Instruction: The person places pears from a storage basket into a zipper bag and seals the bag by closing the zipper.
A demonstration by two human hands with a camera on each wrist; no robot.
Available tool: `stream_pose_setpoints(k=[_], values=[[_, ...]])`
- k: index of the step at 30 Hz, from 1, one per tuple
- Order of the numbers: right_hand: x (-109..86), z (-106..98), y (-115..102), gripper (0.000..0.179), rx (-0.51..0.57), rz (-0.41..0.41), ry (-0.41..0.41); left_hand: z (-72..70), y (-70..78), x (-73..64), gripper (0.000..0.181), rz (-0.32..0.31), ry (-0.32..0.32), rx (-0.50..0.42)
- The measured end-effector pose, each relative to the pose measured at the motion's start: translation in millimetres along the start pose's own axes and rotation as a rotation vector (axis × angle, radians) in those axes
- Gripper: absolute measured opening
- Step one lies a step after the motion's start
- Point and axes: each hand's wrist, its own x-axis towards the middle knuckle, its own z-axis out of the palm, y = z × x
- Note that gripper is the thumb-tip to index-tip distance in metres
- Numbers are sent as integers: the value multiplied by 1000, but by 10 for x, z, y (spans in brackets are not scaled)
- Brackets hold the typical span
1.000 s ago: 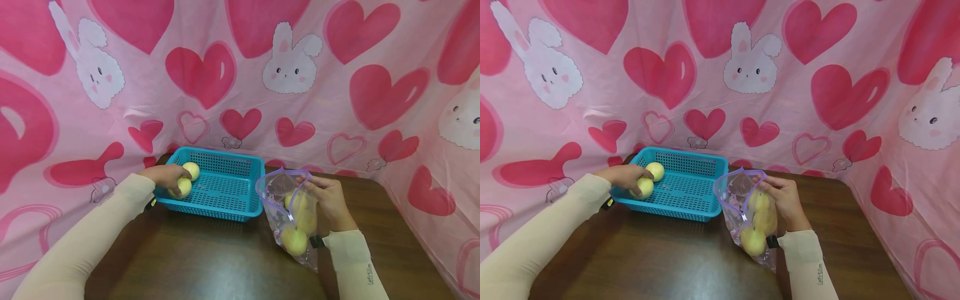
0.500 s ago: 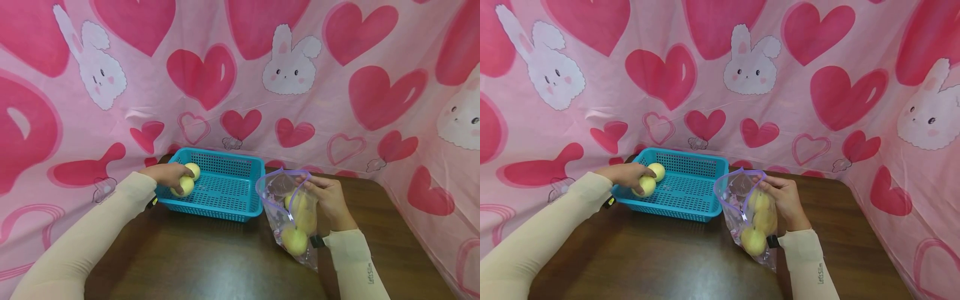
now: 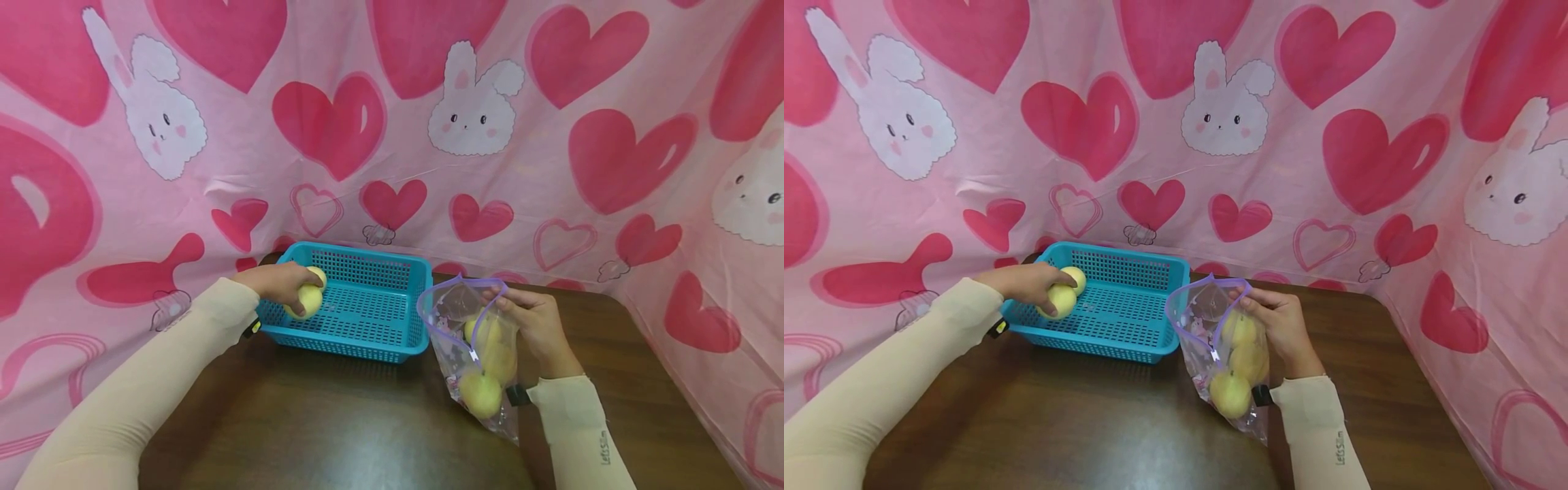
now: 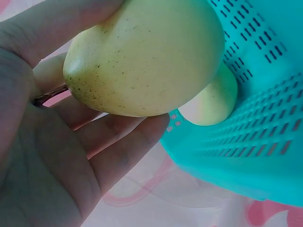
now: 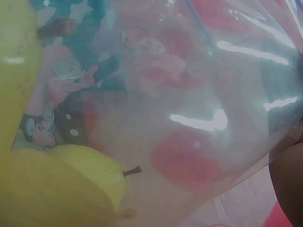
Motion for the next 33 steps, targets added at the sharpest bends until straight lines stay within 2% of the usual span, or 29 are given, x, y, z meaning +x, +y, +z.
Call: stream_pose_setpoints(k=[9,18,33], values=[[-18,15,-10,21,-24,-1,35,-16,104,-30,69,9,10,-23],[-15,30,0,21,20,-10,38,-25,191,-17,63,119,50,-1],[-17,24,19,22,10,-31,21,-58,361,-39,61,191,75,-21]])
